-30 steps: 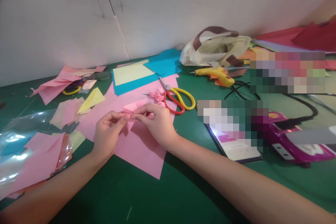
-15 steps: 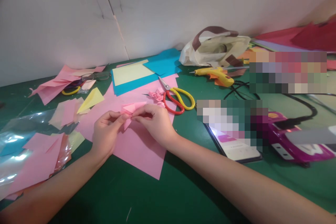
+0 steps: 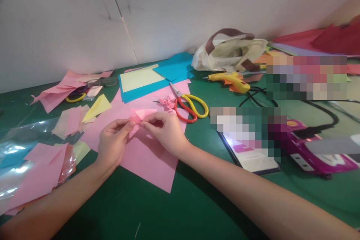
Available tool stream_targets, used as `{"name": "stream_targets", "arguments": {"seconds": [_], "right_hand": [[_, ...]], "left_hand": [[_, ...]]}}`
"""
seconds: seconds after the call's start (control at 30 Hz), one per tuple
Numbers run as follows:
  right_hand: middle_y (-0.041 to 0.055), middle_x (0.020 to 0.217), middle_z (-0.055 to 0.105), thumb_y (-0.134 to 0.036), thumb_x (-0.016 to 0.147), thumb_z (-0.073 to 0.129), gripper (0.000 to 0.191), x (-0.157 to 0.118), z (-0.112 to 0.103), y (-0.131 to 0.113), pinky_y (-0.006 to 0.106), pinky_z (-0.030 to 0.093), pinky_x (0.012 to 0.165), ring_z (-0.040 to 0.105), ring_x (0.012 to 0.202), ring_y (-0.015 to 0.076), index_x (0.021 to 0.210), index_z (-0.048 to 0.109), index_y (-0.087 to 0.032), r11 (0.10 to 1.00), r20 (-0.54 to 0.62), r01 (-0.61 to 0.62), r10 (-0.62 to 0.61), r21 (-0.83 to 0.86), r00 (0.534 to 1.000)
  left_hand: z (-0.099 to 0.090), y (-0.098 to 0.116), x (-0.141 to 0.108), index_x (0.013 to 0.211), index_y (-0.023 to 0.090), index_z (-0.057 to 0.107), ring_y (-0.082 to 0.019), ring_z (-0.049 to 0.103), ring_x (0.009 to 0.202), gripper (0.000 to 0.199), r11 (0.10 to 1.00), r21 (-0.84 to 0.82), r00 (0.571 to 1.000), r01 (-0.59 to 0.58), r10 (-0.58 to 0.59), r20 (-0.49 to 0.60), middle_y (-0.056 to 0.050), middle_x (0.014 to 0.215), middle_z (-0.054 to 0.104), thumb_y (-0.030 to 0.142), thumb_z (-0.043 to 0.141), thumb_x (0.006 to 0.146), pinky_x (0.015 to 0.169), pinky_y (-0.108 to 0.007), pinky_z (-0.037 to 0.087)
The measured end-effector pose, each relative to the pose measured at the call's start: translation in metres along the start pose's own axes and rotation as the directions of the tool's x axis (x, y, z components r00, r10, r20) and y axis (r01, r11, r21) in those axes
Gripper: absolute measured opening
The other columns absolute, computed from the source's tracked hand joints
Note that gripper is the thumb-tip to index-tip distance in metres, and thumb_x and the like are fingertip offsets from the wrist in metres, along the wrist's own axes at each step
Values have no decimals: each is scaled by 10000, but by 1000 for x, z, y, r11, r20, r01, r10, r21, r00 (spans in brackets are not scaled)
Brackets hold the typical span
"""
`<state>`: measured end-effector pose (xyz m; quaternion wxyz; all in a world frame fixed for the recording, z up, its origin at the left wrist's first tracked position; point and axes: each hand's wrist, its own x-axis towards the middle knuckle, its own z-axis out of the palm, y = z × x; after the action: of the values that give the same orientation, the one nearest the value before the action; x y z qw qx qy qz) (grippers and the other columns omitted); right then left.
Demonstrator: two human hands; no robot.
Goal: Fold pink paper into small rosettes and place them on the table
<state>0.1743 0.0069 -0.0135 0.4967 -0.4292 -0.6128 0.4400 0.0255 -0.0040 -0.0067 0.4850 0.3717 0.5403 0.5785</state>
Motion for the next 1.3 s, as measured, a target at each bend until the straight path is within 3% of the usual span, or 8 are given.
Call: {"name": "stream_targets", "arguments": {"seconds": [0.2, 0.33, 0.57, 0.73, 1.3], "right_hand": [[16, 700, 660, -274, 752, 684, 129, -1, 2, 1, 264, 499, 552, 612, 612, 122, 723, 605, -176, 996, -14, -15, 16, 83, 1000], [-23, 655, 594, -232, 717, 708, 192, -1, 2, 1, 249, 479, 535, 605, 596, 114, 768, 528, -190, 990, -52, -33, 40, 137, 998], [21, 747, 677, -195, 763, 650, 36, 0, 2, 2, 274, 493, 607, 619, 671, 128, 796, 653, -181, 997, -10, 5, -4, 71, 1000], [25, 769, 687, -185, 773, 635, 44, 1, 1, 2, 281, 501, 639, 626, 694, 129, 808, 661, -180, 998, -2, 21, -21, 64, 1000], [45, 860, 729, -172, 814, 606, 147, -1, 2, -2, 277, 519, 650, 649, 742, 137, 924, 702, -184, 998, 28, 59, -58, -34, 998]], "left_hand": [[0, 1, -1, 646, 175, 648, -57, 455, 458, 219, 999, 38, 1000, -20, 20, 12, 30, 572, 605, 293, 817, 574, 427, -192, 348], [1, 1, -1, 705, 173, 620, -71, 512, 495, 265, 1000, 29, 1000, -5, 5, 0, 12, 632, 654, 266, 823, 561, 457, -193, 383], [-1, 0, -1, 716, 171, 610, -58, 496, 467, 269, 1000, 1, 1000, -9, 9, 20, 36, 560, 635, 273, 818, 580, 469, -179, 389], [-1, -1, -1, 826, 182, 658, -73, 546, 514, 321, 1000, 26, 1000, 12, -13, 26, 22, 604, 680, 297, 827, 578, 504, -183, 419], [-1, -1, -1, 831, 173, 694, -90, 583, 590, 292, 996, 87, 1000, -4, 2, 16, 5, 648, 686, 328, 801, 608, 560, -190, 454]]}}
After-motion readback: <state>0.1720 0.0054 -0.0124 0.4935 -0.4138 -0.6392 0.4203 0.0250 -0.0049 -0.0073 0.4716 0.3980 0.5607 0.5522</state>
